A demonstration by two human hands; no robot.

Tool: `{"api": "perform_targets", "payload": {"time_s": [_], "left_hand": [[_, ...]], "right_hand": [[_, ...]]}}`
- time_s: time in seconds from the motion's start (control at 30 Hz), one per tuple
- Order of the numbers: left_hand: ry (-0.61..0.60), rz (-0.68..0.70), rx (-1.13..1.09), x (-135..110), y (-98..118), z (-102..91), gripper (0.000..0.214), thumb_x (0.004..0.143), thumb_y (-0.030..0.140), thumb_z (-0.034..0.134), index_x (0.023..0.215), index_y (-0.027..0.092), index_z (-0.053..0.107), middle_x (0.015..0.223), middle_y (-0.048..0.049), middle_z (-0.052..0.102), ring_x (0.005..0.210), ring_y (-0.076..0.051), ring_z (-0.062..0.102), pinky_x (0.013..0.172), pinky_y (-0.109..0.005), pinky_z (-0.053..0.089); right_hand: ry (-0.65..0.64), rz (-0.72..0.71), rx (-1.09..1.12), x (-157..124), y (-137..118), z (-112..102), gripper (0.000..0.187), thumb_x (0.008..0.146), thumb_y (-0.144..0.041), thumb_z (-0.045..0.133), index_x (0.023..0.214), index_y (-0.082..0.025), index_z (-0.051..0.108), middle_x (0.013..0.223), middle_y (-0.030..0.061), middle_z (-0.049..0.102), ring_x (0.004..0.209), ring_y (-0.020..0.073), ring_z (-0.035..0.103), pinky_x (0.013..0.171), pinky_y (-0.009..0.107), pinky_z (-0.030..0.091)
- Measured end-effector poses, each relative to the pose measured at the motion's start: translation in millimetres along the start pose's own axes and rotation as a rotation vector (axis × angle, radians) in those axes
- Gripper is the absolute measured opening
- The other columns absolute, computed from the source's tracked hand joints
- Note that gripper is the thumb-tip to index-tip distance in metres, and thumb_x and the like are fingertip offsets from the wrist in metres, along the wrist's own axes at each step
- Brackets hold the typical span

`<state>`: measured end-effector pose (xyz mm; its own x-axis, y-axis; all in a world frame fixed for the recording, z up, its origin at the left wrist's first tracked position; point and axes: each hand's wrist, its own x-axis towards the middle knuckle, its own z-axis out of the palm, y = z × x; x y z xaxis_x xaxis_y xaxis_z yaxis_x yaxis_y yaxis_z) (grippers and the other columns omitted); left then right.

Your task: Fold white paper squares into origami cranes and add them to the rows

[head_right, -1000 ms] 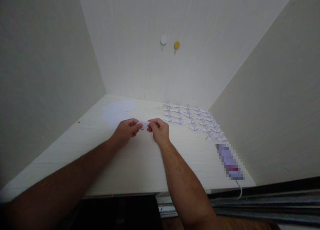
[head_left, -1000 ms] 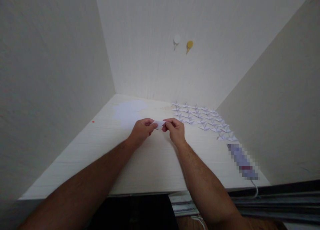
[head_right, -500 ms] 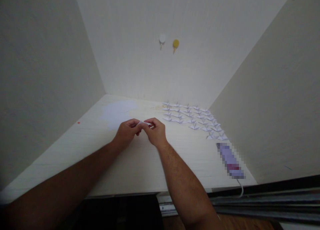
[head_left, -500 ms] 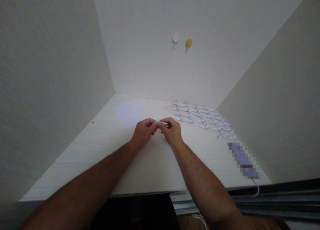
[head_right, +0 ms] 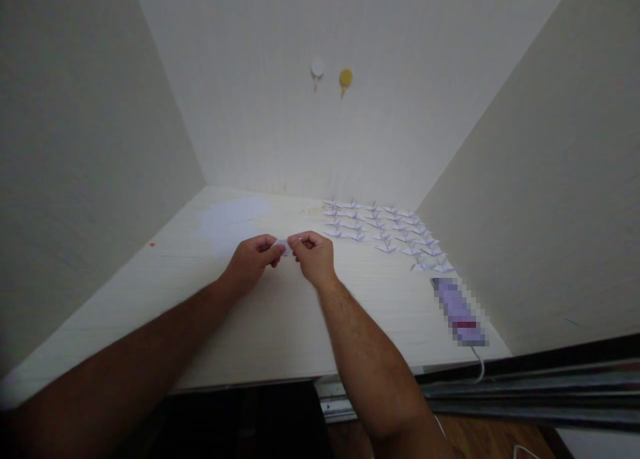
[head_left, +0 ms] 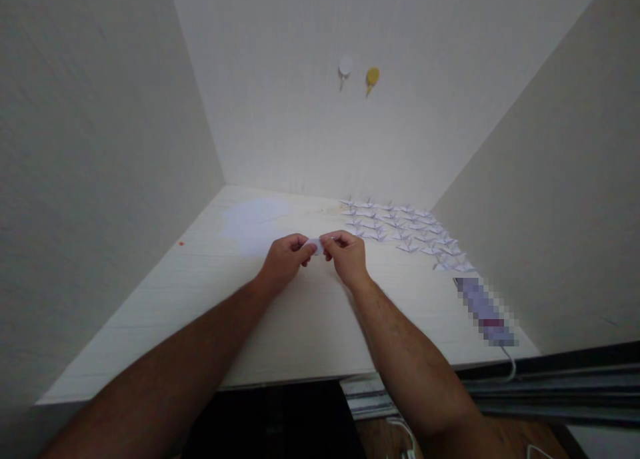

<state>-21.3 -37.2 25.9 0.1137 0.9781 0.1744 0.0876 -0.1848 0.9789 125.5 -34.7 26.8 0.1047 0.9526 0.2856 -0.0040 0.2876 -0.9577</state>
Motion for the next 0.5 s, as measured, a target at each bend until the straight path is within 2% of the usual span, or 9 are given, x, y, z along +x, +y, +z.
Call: {"api": "perform_targets", "payload": {"time_s": [0.27, 0.4, 0.5], "left_hand": [[-0.027, 0.003, 0.007, -1.3, 2.5, -0.3, 0.020, 0.076, 0.033, 0.064, 0.066, 0.017, 0.057, 0.047, 0.0044, 0.053, 0.043, -0.009, 0.045, 0.045, -0.023, 0.035], [0.003, 0.013, 0.012, -0.8, 2.2, -1.8, 0.021, 0.077, 0.033, 0.063, 0.066, 0.017, 0.057, 0.047, 0.0041, 0.053, 0.043, -0.009, 0.045, 0.047, -0.022, 0.035], [0.040, 0.013, 0.028, -0.7, 2.6, -2.5, 0.022, 0.077, 0.035, 0.063, 0.065, 0.017, 0.057, 0.046, 0.0036, 0.053, 0.043, -0.009, 0.045, 0.047, -0.022, 0.034]], "right_hand": [[-0.008, 0.026, 0.020, 1.2, 0.4, -3.1, 0.020, 0.071, -0.036, 0.069, 0.073, -0.016, 0.071, 0.050, -0.0018, 0.060, 0.043, 0.0089, 0.049, 0.044, 0.022, 0.040], [-0.026, 0.024, 0.081, 3.8, 2.0, -6.5, 0.021, 0.073, -0.035, 0.067, 0.076, -0.015, 0.072, 0.054, -0.0011, 0.061, 0.046, 0.0090, 0.051, 0.045, 0.022, 0.040], [0.030, 0.030, 0.149, 5.9, 3.2, -8.6, 0.020, 0.073, -0.036, 0.067, 0.074, -0.016, 0.070, 0.062, 0.0007, 0.064, 0.050, 0.0095, 0.054, 0.044, 0.022, 0.041]]}}
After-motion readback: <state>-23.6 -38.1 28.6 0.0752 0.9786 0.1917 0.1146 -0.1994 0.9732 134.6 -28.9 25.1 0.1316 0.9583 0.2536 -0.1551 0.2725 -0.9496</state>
